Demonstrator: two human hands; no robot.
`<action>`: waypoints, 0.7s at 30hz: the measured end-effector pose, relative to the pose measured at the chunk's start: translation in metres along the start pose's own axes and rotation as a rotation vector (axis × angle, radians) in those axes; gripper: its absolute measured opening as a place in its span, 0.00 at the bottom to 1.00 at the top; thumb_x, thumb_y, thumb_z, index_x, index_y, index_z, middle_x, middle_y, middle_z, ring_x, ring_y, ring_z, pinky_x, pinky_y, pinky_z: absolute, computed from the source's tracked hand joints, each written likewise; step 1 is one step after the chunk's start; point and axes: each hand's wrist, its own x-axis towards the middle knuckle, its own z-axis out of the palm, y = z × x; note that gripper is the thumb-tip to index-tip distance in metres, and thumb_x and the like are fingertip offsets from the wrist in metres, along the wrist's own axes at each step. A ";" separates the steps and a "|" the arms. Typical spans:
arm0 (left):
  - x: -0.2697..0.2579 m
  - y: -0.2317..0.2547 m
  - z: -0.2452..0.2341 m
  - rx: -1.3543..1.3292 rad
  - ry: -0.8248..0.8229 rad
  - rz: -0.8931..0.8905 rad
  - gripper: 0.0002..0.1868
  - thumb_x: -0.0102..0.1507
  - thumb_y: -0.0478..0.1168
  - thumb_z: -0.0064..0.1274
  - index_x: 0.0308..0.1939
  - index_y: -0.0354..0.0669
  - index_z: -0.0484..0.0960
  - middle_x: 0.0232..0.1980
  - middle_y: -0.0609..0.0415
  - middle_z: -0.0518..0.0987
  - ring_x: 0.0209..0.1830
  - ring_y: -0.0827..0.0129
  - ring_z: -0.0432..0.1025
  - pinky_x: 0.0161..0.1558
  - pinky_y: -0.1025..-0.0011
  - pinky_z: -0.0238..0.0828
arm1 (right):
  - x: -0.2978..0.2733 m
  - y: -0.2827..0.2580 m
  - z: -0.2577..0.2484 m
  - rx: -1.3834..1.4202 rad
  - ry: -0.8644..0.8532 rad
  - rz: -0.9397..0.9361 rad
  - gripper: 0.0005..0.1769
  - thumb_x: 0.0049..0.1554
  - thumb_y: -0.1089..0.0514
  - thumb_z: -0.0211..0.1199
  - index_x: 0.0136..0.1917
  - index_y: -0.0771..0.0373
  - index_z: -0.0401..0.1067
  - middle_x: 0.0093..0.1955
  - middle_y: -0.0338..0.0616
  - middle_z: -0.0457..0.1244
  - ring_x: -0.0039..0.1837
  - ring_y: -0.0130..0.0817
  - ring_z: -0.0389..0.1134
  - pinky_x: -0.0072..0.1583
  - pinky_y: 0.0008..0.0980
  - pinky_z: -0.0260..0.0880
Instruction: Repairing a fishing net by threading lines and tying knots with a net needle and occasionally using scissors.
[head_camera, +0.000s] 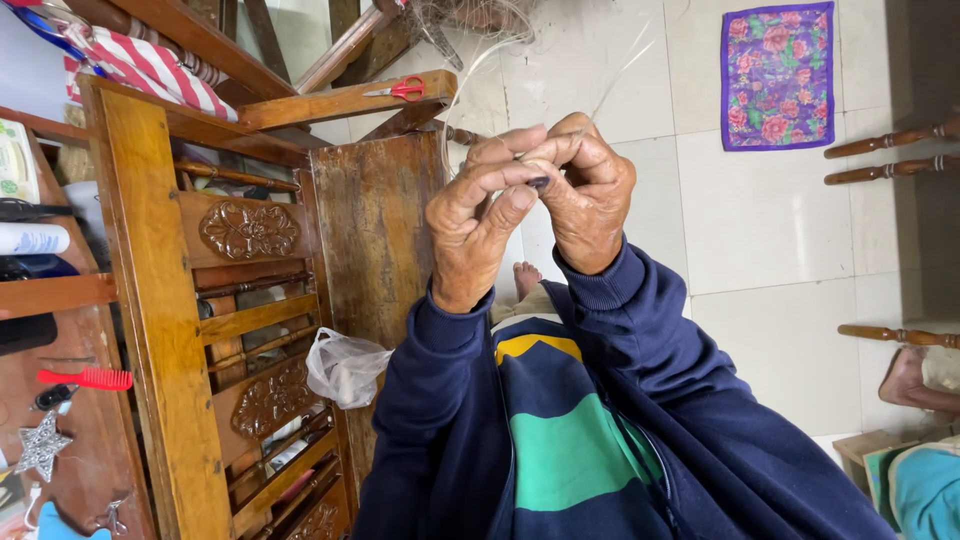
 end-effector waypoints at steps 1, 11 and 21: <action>0.003 0.003 0.001 0.001 -0.001 0.000 0.12 0.80 0.41 0.66 0.60 0.33 0.93 0.76 0.34 0.85 0.82 0.50 0.79 0.84 0.48 0.76 | 0.001 -0.002 0.000 0.001 0.001 -0.001 0.15 0.70 0.57 0.80 0.53 0.74 0.83 0.50 0.50 0.64 0.50 0.30 0.64 0.53 0.33 0.70; 0.007 0.008 0.005 0.254 0.029 0.133 0.09 0.78 0.38 0.68 0.58 0.37 0.95 0.66 0.41 0.92 0.73 0.50 0.83 0.78 0.51 0.79 | 0.002 0.003 -0.013 -0.028 -0.058 0.095 0.18 0.68 0.54 0.84 0.51 0.72 0.83 0.48 0.49 0.66 0.50 0.27 0.62 0.52 0.32 0.68; 0.007 0.001 0.006 0.310 0.078 0.197 0.08 0.76 0.38 0.71 0.57 0.39 0.97 0.61 0.44 0.94 0.66 0.51 0.86 0.71 0.54 0.84 | 0.002 0.004 -0.018 -0.034 -0.106 0.139 0.18 0.68 0.53 0.84 0.51 0.70 0.84 0.48 0.48 0.67 0.50 0.26 0.62 0.53 0.32 0.68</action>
